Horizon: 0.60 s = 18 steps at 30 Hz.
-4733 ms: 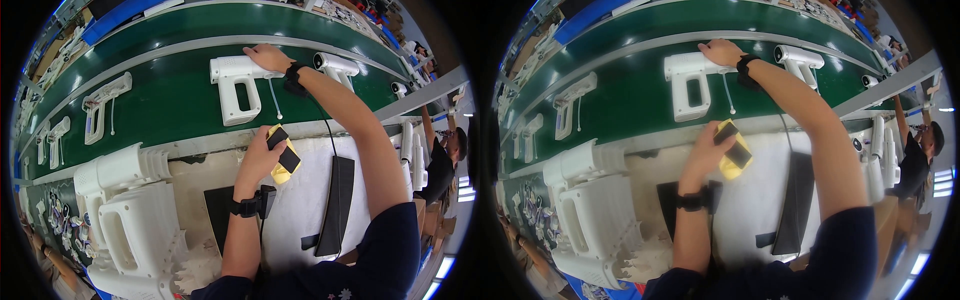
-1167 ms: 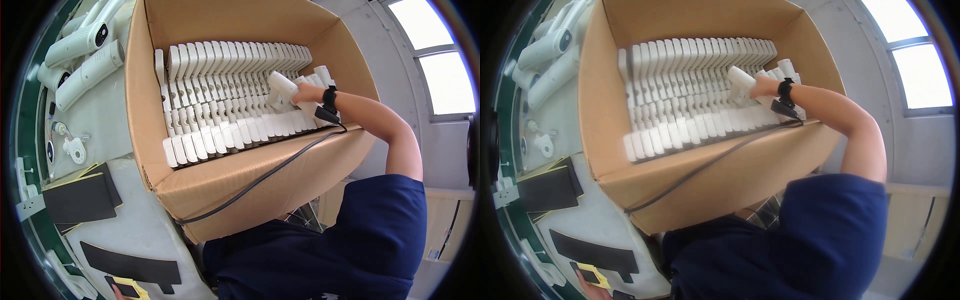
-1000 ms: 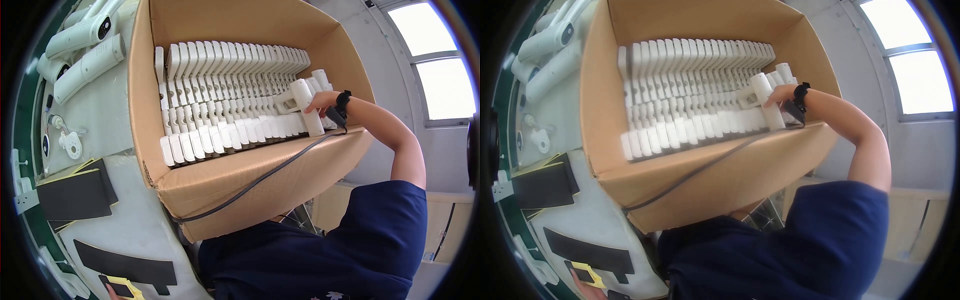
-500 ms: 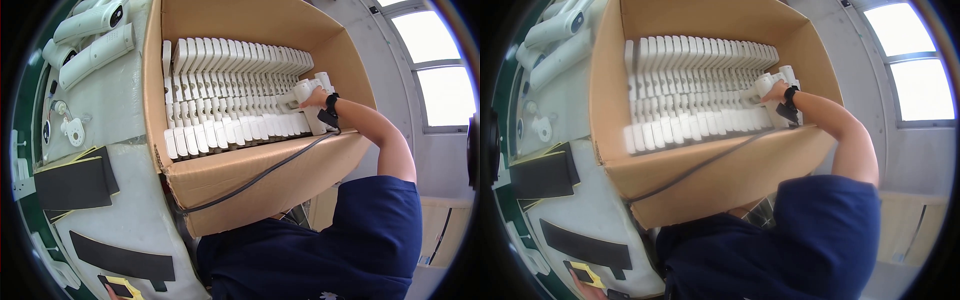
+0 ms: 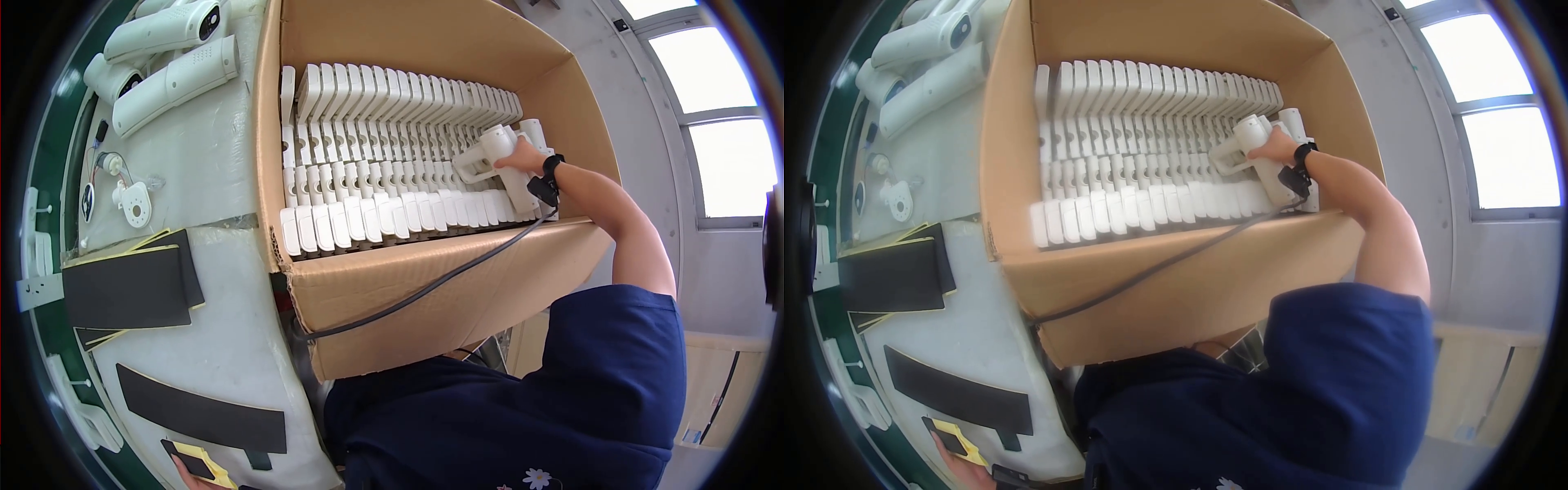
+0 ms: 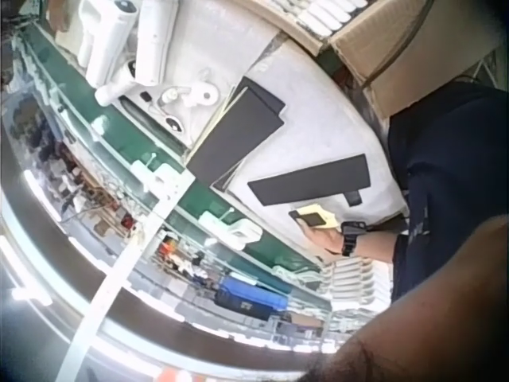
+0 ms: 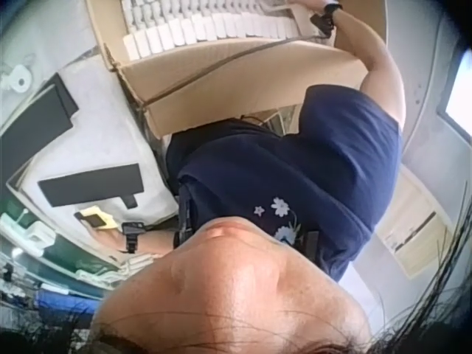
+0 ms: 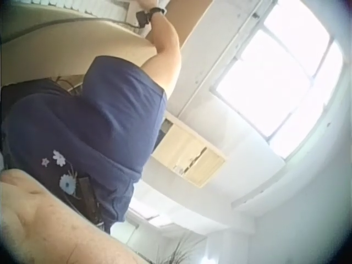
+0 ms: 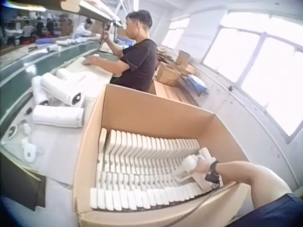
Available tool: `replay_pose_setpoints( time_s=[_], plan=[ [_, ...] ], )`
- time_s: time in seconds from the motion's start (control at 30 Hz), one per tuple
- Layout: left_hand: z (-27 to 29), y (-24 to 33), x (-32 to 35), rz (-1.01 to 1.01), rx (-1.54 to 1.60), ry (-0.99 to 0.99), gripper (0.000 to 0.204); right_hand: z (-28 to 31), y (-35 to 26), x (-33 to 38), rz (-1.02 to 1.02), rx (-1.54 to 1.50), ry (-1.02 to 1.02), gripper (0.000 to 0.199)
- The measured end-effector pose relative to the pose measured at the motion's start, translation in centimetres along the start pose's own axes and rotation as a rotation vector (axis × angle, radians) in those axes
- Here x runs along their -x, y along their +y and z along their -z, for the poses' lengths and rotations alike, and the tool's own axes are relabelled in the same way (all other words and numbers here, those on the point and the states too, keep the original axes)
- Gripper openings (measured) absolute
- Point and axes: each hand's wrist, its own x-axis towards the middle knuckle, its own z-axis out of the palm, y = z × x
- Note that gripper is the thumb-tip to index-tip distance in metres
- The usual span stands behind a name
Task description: Assembling white plastic housings by applying adhesive strips and placing them on an assembly line.
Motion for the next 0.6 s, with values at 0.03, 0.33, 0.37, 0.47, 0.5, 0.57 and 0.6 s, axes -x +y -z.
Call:
replay_pose_setpoints(
  time_s=[0.03, 0.33, 0.37, 0.47, 0.5, 0.57, 0.6],
  plan=[
    [0.0, 0.0, 0.1, 0.001, 0.001, 0.004, 0.041, 0.4, -0.3, 0.1, -0.004, -0.066, -0.018, 0.106],
    [2.6, -1.0, -0.8, -0.018, -0.107, -0.164, 0.045, 4.8, -6.1, 0.7, 0.163, -0.650, -0.162, 0.076],
    [1.9, -0.3, -0.1, -0.026, -0.101, -0.156, 0.045, 5.7, -6.5, 0.8, 0.175, -0.653, -0.161, 0.076],
    [-1.5, 2.8, 3.5, 0.033, 0.012, -0.361, 0.043, 9.8, -9.2, 2.2, 0.492, -1.085, -0.226, 0.064],
    [-1.7, 3.0, 3.6, -0.001, -0.018, -0.386, 0.040, 11.2, -10.6, 3.2, 0.545, -1.196, -0.254, 0.062],
    [-2.1, 3.1, 3.7, -0.267, -0.433, -0.330, 0.041, 14.2, -14.0, 5.8, 0.676, -1.383, -0.319, 0.062],
    [-1.7, 3.4, 4.0, -0.349, -0.613, -0.274, 0.042, 15.5, -16.1, 6.1, 0.835, -1.402, -0.446, 0.062]
  ],
)
